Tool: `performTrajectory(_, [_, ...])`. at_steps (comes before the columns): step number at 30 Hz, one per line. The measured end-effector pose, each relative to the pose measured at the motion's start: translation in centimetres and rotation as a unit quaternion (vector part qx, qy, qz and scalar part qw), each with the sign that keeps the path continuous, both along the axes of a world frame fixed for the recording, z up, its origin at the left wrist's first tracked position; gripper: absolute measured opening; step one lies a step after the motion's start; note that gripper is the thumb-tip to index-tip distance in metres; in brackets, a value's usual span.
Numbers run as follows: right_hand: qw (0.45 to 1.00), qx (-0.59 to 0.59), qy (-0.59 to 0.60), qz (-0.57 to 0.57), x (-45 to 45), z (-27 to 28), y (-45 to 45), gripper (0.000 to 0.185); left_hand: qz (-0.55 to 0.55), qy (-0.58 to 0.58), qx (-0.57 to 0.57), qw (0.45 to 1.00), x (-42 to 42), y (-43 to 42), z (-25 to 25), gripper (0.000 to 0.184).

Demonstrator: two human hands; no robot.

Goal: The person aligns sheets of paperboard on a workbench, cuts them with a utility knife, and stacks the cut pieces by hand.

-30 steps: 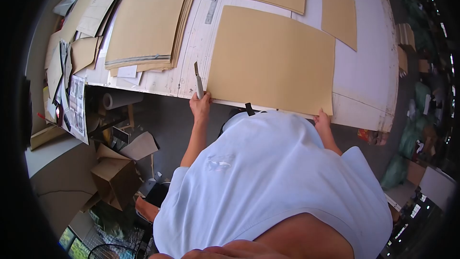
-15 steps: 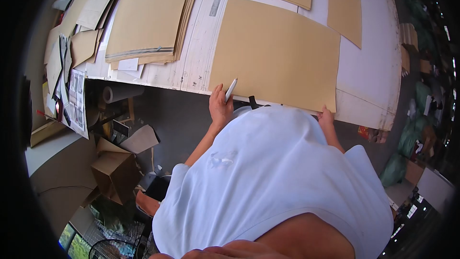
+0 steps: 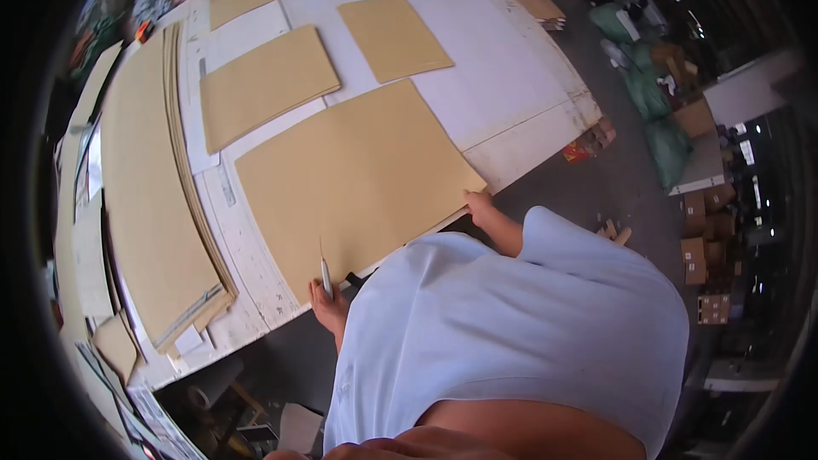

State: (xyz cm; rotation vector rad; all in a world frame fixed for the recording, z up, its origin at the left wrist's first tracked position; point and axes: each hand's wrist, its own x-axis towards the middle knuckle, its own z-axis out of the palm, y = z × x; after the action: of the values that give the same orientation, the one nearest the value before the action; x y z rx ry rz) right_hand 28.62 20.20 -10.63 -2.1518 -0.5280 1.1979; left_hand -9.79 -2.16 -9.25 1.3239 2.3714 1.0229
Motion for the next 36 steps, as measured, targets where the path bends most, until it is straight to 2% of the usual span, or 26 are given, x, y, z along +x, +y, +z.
performTrajectory(1, [1.0, 0.002, 0.014, -0.001, 0.6, -1.5, 0.1, 0.021, -0.008, 0.003, -0.019, 1.0, -0.1, -0.1, -0.3, 0.02])
performTrajectory(2, [0.999, -0.005, -0.037, -0.001, 0.3, -1.9, 0.3, 0.022, -0.03, -0.039, -0.061, 0.997, -0.8, -0.2, -0.7, 0.023])
performTrajectory(4, [0.999, 0.025, -0.031, 0.004, -0.1, -2.0, 0.0, 0.022, -0.019, -0.041, -0.041, 0.998, -1.0, -0.4, -1.8, 0.027])
performTrajectory(5, [0.999, 0.026, -0.026, -0.015, -0.2, -1.7, -0.3, 0.022, -0.037, -0.034, -0.039, 0.998, -1.1, 0.1, -0.8, 0.027])
performTrajectory(7, [0.997, -0.009, -0.074, 0.011, -0.5, -1.3, 0.0, 0.02, -0.036, -0.085, -0.169, 0.981, -1.3, 0.7, 1.7, 0.031])
performTrajectory(10, [0.997, 0.014, -0.068, 0.023, -0.7, -1.5, -0.1, 0.02, -0.019, -0.047, -0.102, 0.993, -1.3, 0.5, 0.8, 0.031])
performTrajectory(14, [0.998, 0.03, -0.048, 0.019, -0.6, -0.6, -0.1, 0.022, -0.006, -0.049, -0.154, 0.987, -1.1, 0.8, 1.9, 0.036])
performTrajectory(17, [0.998, -0.023, -0.03, 0.043, 0.0, 0.1, 0.1, 0.025, 0.008, 0.006, -0.121, 0.993, -1.1, 0.6, 0.6, 0.035])
performTrajectory(19, [0.979, -0.057, -0.179, 0.081, 1.1, -0.8, 0.2, 0.032, 0.016, 0.031, -0.116, 0.993, -1.3, 0.4, -0.5, 0.032])
performTrajectory(20, [0.978, -0.057, -0.181, 0.081, 1.8, -1.1, 0.2, 0.032, 0.028, 0.056, -0.112, 0.992, -1.3, 0.3, -1.0, 0.03])
performTrajectory(22, [0.92, -0.026, -0.378, 0.101, 2.4, -0.4, 0.5, 0.037, 0.038, 0.054, -0.12, 0.991, -1.4, 0.5, -0.8, 0.027])
performTrajectory(23, [0.92, -0.028, -0.378, 0.104, 2.6, -0.2, 1.0, 0.037, 0.047, 0.054, -0.128, 0.989, -1.4, 0.6, -0.5, 0.024])
performTrajectory(25, [0.899, 0.052, -0.409, 0.149, 2.0, 2.2, 2.4, 0.035, 0.063, 0.045, -0.167, 0.983, -1.4, 1.2, 1.6, 0.022])
performTrajectory(26, [0.9, 0.05, -0.406, 0.151, 1.3, 3.0, 3.5, 0.035, 0.079, 0.038, -0.203, 0.975, -1.2, 1.8, 2.6, 0.021])
performTrajectory(28, [0.867, 0.18, -0.408, 0.223, -0.7, 3.9, 6.4, 0.024, 0.098, 0.069, -0.175, 0.977, -0.5, 2.6, 3.5, 0.025])
performTrajectory(30, [0.851, 0.243, -0.367, 0.285, -3.3, 5.2, 9.3, 0.014, 0.101, 0.077, -0.133, 0.983, -0.5, 2.5, 3.3, 0.027])
performTrajectory(31, [0.847, 0.272, -0.342, 0.303, -4.7, 5.7, 10.7, 0.012, 0.123, 0.092, -0.158, 0.975, -0.9, 2.4, 1.9, 0.028])
performTrajectory(33, [0.823, 0.335, -0.299, 0.348, -7.7, 5.4, 14.2, 0.01, 0.127, 0.101, -0.161, 0.974, -0.5, 2.6, 2.4, 0.026])
performTrajectory(36, [0.778, 0.396, -0.247, 0.422, -12.7, 4.7, 18.3, 0.01, 0.165, 0.048, -0.143, 0.975, 0.2, 2.8, 2.7, 0.024])
